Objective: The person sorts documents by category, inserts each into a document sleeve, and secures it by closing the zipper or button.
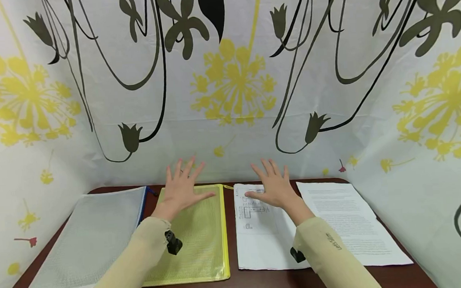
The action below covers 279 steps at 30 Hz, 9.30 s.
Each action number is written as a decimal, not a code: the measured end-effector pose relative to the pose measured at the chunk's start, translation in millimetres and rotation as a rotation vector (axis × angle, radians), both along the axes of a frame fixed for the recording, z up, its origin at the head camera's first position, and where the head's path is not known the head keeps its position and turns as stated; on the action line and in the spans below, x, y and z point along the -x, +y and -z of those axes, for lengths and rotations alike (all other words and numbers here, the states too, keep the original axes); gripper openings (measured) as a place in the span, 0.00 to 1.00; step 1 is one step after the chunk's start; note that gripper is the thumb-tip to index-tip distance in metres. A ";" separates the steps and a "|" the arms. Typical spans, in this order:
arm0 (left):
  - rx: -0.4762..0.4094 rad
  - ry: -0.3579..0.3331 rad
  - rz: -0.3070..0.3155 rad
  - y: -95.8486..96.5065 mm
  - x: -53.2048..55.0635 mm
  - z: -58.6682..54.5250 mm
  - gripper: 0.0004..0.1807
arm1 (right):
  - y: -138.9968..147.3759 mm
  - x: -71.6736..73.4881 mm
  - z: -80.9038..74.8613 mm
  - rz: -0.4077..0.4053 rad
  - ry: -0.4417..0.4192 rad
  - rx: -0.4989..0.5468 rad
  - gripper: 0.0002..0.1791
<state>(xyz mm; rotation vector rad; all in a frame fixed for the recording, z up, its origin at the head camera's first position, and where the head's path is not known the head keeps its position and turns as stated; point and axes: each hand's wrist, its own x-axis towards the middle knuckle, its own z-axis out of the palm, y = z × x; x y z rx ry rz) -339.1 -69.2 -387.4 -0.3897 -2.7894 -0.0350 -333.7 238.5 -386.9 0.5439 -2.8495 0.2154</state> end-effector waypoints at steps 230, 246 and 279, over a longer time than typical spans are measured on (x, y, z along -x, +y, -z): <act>-1.038 -0.198 -0.202 -161.7 -88.3 60.5 0.17 | -166.8 -32.5 48.4 0.068 -0.644 1.285 0.14; -0.938 -0.169 -0.220 -158.1 -90.2 54.6 0.16 | -176.8 -41.4 33.0 0.049 -0.551 1.227 0.17; -0.954 -0.154 -0.250 -156.8 -91.7 50.2 0.15 | -214.3 -55.0 44.1 -0.011 -0.722 1.384 0.19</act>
